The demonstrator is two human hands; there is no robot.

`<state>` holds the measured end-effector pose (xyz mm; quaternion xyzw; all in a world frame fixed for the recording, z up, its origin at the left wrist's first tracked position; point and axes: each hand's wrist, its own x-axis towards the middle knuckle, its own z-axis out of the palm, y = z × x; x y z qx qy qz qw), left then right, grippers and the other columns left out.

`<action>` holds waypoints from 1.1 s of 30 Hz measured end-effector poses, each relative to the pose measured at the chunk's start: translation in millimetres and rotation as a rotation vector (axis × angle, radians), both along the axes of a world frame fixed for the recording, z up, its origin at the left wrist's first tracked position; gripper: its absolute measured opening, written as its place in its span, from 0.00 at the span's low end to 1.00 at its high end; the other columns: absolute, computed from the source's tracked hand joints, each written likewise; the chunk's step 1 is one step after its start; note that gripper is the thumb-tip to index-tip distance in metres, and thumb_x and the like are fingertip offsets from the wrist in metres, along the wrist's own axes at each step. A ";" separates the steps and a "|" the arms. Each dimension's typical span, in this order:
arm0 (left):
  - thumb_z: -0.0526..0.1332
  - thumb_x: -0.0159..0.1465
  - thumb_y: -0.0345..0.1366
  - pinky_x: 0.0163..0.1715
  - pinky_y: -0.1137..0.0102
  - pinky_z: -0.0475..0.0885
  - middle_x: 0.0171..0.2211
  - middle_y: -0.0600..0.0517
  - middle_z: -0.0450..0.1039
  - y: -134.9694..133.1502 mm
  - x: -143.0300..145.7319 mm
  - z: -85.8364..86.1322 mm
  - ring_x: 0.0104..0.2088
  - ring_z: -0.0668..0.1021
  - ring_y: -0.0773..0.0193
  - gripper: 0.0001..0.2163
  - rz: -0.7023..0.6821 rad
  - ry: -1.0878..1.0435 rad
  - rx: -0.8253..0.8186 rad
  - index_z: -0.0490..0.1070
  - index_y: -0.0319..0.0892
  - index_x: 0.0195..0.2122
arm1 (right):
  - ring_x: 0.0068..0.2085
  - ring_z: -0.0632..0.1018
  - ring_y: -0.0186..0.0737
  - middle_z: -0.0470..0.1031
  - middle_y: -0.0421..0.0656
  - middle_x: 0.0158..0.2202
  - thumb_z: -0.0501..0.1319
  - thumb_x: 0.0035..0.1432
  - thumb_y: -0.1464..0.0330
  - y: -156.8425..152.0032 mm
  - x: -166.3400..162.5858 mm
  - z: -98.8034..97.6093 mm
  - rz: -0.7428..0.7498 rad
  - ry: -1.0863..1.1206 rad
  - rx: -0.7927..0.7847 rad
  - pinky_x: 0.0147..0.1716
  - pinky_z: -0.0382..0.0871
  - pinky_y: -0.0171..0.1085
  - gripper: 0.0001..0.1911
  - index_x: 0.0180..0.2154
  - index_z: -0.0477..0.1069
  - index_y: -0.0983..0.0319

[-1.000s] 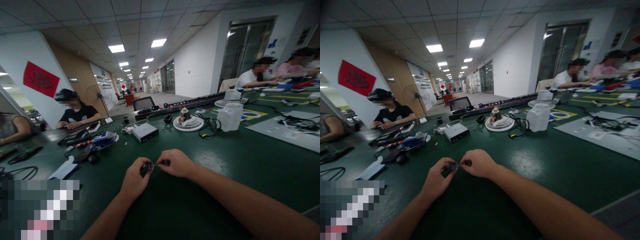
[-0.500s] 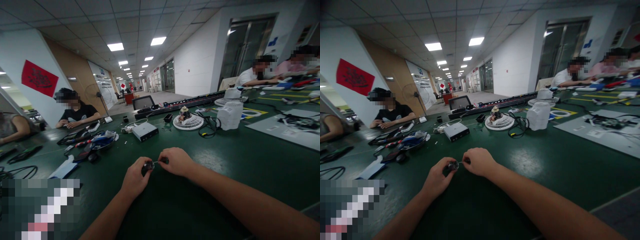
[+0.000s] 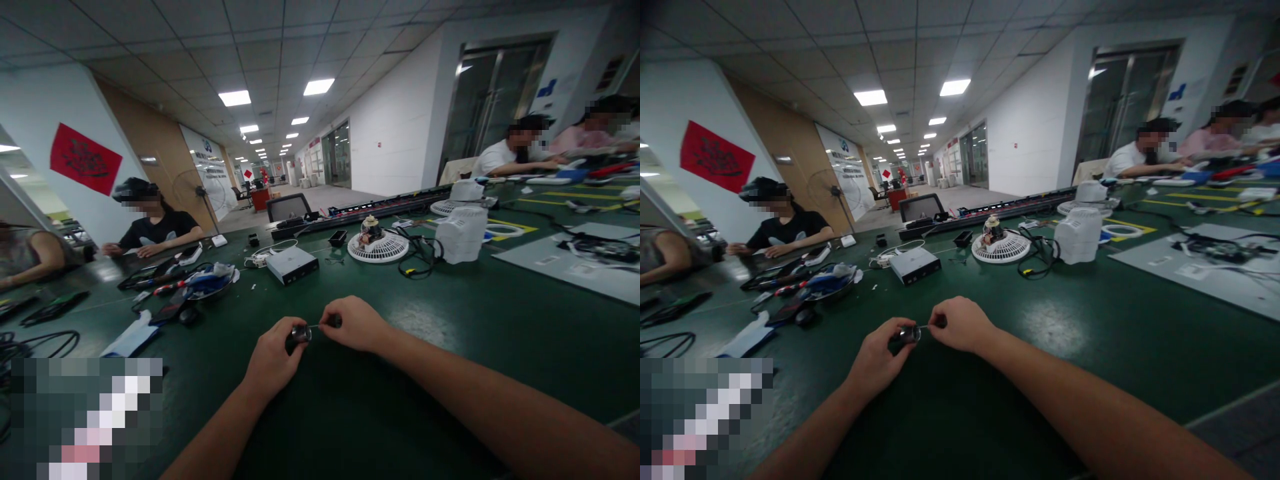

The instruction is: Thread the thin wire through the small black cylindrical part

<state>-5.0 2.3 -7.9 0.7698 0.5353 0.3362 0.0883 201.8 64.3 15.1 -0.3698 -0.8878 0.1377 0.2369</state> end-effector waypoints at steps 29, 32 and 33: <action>0.62 0.58 0.29 0.43 0.64 0.74 0.41 0.54 0.77 -1.3 0.3 3.1 0.41 0.79 0.60 0.15 -0.010 0.067 -0.024 0.70 0.49 0.46 | 0.29 0.76 0.35 0.79 0.41 0.29 0.61 0.54 0.64 7.9 3.9 -3.2 0.087 -0.021 -0.149 0.28 0.63 0.32 0.09 0.33 0.78 0.60; 0.63 0.58 0.30 0.42 0.64 0.74 0.41 0.54 0.77 -1.0 -0.1 2.3 0.41 0.79 0.60 0.15 -0.009 0.070 -0.030 0.70 0.49 0.47 | 0.29 0.76 0.36 0.79 0.40 0.29 0.61 0.54 0.65 6.5 4.0 -1.2 0.025 -0.033 -0.103 0.28 0.63 0.33 0.08 0.32 0.79 0.60; 0.63 0.58 0.30 0.42 0.64 0.74 0.41 0.54 0.77 -1.0 -0.2 2.1 0.41 0.79 0.60 0.15 -0.009 0.067 -0.025 0.70 0.49 0.46 | 0.29 0.76 0.36 0.79 0.40 0.29 0.61 0.54 0.65 5.8 3.9 -0.4 0.051 -0.032 -0.121 0.29 0.63 0.32 0.08 0.32 0.79 0.60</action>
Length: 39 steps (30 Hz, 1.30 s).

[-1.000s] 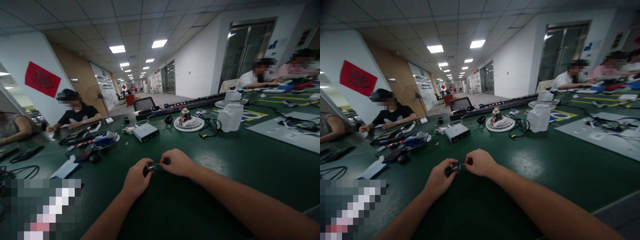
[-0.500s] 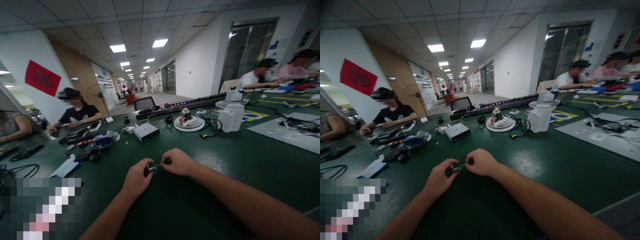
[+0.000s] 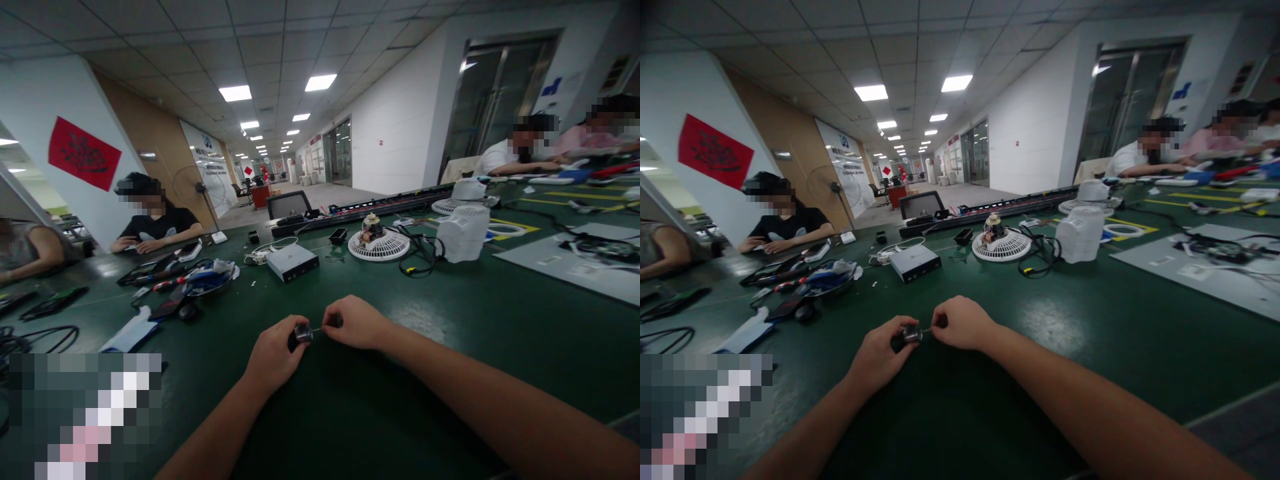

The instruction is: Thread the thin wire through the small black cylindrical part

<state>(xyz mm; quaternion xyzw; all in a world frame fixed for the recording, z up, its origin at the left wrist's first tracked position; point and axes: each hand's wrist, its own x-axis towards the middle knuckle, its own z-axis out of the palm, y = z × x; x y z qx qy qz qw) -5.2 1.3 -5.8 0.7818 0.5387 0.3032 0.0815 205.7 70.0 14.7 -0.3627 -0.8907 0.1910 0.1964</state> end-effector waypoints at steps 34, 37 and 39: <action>0.61 0.60 0.31 0.45 0.64 0.73 0.43 0.51 0.77 -3.5 1.7 3.3 0.43 0.79 0.59 0.15 -0.028 0.023 0.008 0.69 0.47 0.48 | 0.34 0.77 0.39 0.79 0.41 0.34 0.59 0.57 0.65 -10.4 -5.1 4.9 -0.007 -0.050 0.107 0.31 0.64 0.34 0.09 0.36 0.77 0.58; 0.61 0.60 0.32 0.45 0.64 0.73 0.43 0.52 0.77 -3.0 2.4 2.1 0.43 0.79 0.59 0.15 0.000 0.029 0.013 0.69 0.48 0.49 | 0.35 0.77 0.41 0.79 0.42 0.34 0.59 0.57 0.64 -13.1 -8.3 5.4 -0.075 -0.115 0.154 0.32 0.63 0.36 0.09 0.35 0.77 0.58; 0.61 0.60 0.31 0.43 0.65 0.73 0.42 0.53 0.77 -2.7 3.2 1.4 0.42 0.79 0.59 0.15 0.014 0.036 0.003 0.70 0.49 0.48 | 0.34 0.77 0.41 0.79 0.43 0.34 0.59 0.56 0.64 -15.2 -9.5 5.8 -0.071 -0.174 0.143 0.31 0.63 0.36 0.08 0.35 0.76 0.57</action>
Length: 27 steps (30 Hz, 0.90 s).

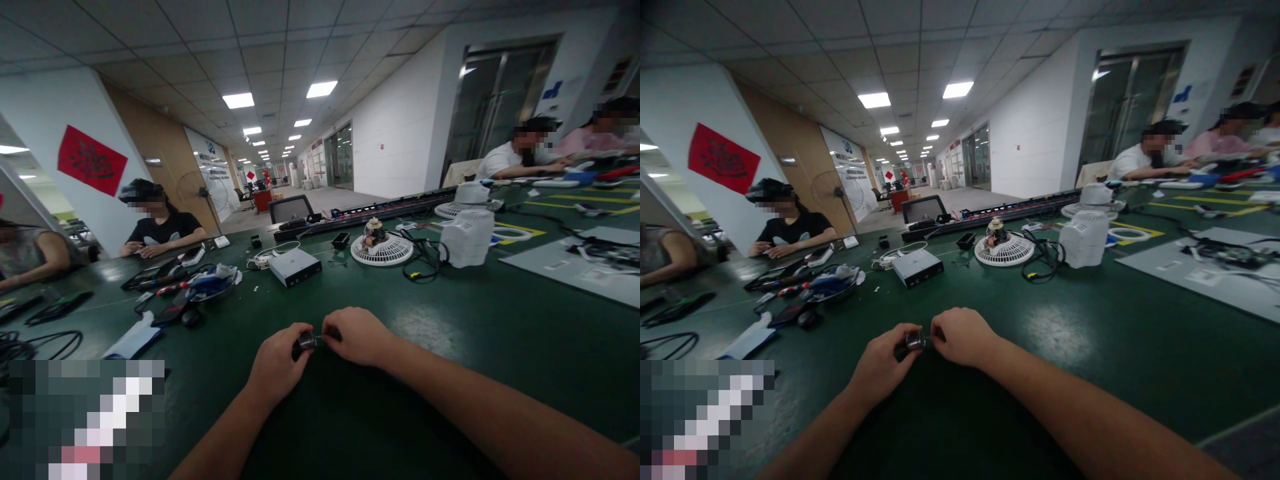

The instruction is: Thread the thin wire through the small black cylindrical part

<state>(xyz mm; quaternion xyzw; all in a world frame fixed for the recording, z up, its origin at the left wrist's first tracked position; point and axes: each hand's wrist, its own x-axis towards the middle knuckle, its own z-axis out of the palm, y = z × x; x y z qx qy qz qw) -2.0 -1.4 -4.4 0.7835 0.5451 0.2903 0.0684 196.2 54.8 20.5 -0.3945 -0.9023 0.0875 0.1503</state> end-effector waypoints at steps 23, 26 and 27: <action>0.64 0.58 0.30 0.44 0.60 0.74 0.45 0.50 0.78 8.5 -6.0 -5.1 0.45 0.80 0.54 0.18 0.270 -0.078 -0.004 0.66 0.49 0.50 | 0.39 0.76 0.42 0.76 0.44 0.39 0.64 0.53 0.55 13.1 3.1 -15.4 -0.033 0.169 -0.115 0.35 0.66 0.36 0.17 0.41 0.76 0.58; 0.63 0.58 0.31 0.44 0.61 0.75 0.45 0.49 0.78 8.6 -6.9 -4.8 0.46 0.80 0.54 0.19 0.260 -0.083 -0.024 0.66 0.48 0.51 | 0.39 0.76 0.42 0.77 0.43 0.39 0.63 0.55 0.58 13.9 1.5 -16.8 -0.015 0.137 -0.154 0.35 0.65 0.37 0.14 0.42 0.77 0.56; 0.63 0.58 0.30 0.44 0.62 0.74 0.46 0.49 0.78 8.7 -7.0 -4.7 0.46 0.79 0.55 0.19 0.240 -0.087 -0.034 0.66 0.48 0.51 | 0.38 0.76 0.41 0.77 0.42 0.39 0.63 0.55 0.60 14.1 1.1 -16.9 -0.005 0.126 -0.180 0.34 0.65 0.36 0.12 0.41 0.77 0.56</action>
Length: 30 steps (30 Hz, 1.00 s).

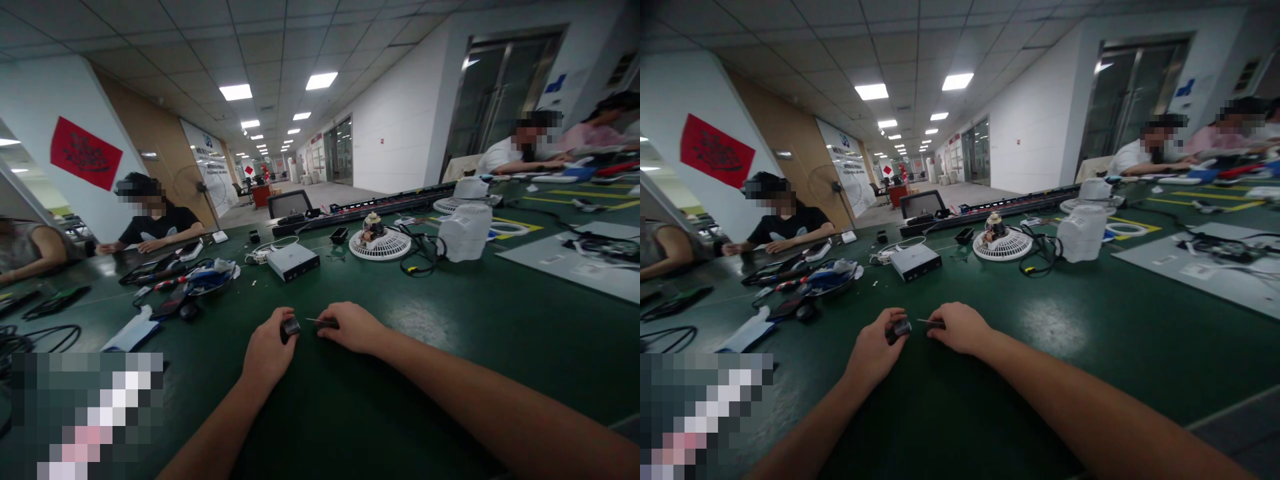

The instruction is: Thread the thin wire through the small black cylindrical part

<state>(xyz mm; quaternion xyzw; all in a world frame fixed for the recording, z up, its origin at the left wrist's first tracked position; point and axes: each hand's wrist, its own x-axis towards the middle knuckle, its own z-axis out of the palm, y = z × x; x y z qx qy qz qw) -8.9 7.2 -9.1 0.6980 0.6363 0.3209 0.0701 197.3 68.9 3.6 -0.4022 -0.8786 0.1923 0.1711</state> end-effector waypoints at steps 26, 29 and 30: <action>0.63 0.60 0.28 0.40 0.68 0.75 0.42 0.53 0.77 -14.7 7.8 5.6 0.40 0.79 0.63 0.13 -0.449 0.027 0.173 0.68 0.47 0.45 | 0.29 0.70 0.32 0.68 0.37 0.27 0.71 0.46 0.68 1.1 -1.5 -2.5 0.256 0.477 -0.181 0.28 0.62 0.32 0.06 0.28 0.79 0.61; 0.62 0.60 0.28 0.43 0.68 0.75 0.45 0.52 0.76 -14.9 7.1 4.9 0.42 0.79 0.63 0.11 -0.477 0.019 0.243 0.68 0.46 0.44 | 0.27 0.69 0.32 0.67 0.36 0.25 0.71 0.45 0.67 -1.7 -5.0 -2.9 0.222 0.559 -0.244 0.26 0.60 0.32 0.09 0.27 0.74 0.63; 0.62 0.60 0.27 0.44 0.67 0.75 0.46 0.51 0.76 -14.9 6.9 4.6 0.44 0.79 0.63 0.11 -0.476 0.014 0.263 0.68 0.45 0.43 | 0.26 0.69 0.31 0.66 0.35 0.24 0.71 0.44 0.67 -2.6 -6.8 -3.5 0.197 0.619 -0.318 0.25 0.60 0.32 0.11 0.27 0.72 0.63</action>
